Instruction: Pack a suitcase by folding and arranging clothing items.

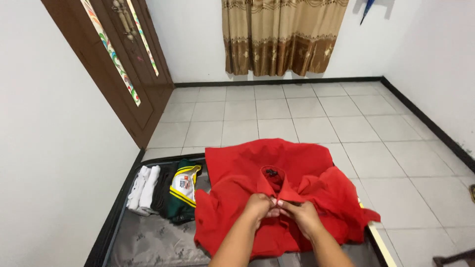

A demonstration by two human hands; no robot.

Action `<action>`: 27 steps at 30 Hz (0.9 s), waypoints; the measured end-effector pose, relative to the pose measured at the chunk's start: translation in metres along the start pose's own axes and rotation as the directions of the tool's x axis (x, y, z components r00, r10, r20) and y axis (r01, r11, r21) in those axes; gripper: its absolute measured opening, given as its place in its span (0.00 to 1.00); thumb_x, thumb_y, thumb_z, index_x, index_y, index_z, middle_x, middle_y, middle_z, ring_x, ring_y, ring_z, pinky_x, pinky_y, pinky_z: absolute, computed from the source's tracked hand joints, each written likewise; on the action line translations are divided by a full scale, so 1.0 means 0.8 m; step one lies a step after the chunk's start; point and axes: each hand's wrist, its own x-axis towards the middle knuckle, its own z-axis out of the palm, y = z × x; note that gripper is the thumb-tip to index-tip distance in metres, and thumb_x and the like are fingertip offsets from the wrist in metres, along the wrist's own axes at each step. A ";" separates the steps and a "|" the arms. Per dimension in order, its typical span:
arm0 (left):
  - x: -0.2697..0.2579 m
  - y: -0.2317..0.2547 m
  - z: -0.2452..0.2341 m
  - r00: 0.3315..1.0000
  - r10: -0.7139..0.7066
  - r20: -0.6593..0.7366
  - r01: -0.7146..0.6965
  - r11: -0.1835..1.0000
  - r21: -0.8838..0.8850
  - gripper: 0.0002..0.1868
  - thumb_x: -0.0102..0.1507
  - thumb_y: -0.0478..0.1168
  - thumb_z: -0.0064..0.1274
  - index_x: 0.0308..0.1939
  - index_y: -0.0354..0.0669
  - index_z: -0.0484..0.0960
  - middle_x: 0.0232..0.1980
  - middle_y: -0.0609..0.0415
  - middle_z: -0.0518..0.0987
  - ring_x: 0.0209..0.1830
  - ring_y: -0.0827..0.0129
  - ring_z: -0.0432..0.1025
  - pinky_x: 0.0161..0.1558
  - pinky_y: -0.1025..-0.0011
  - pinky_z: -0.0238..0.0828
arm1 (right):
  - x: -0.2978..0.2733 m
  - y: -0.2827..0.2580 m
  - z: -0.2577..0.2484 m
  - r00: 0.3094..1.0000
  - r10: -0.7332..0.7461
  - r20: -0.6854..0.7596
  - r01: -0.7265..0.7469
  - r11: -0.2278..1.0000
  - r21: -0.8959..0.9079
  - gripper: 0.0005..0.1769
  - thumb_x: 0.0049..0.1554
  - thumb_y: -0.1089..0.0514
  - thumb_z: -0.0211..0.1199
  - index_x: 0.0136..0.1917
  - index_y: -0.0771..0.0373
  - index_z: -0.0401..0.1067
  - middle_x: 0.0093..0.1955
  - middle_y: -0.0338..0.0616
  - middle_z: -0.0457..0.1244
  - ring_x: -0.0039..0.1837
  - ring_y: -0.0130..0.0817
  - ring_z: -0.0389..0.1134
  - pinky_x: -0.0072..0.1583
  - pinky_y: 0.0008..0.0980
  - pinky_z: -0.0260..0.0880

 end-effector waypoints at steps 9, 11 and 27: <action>-0.020 -0.005 0.001 0.950 0.302 -0.083 -0.293 0.950 0.106 0.08 0.64 0.34 0.64 0.36 0.29 0.84 0.34 0.50 0.82 0.31 0.70 0.77 0.35 0.73 0.78 | 0.019 0.050 0.005 0.884 -0.426 -0.191 0.293 0.824 -0.484 0.10 0.53 0.63 0.69 0.47 0.73 0.80 0.43 0.47 0.75 0.44 0.29 0.75 0.48 0.27 0.74; -0.006 -0.012 -0.004 0.953 0.292 -0.083 -0.286 0.955 0.084 0.09 0.65 0.35 0.60 0.35 0.30 0.84 0.33 0.49 0.83 0.30 0.70 0.77 0.34 0.73 0.77 | 0.004 0.048 0.019 0.878 -0.442 -0.187 0.320 0.830 -0.457 0.10 0.54 0.63 0.69 0.48 0.73 0.80 0.43 0.47 0.75 0.44 0.29 0.75 0.48 0.27 0.74; 0.000 -0.022 0.010 0.918 0.396 0.019 -0.359 0.809 0.466 0.08 0.68 0.40 0.52 0.41 0.37 0.75 0.32 0.51 0.78 0.27 0.69 0.71 0.31 0.65 0.72 | 0.047 0.047 -0.053 0.910 0.413 0.045 -0.374 0.768 0.520 0.09 0.62 0.64 0.58 0.53 0.69 0.75 0.48 0.44 0.69 0.48 0.30 0.69 0.52 0.25 0.75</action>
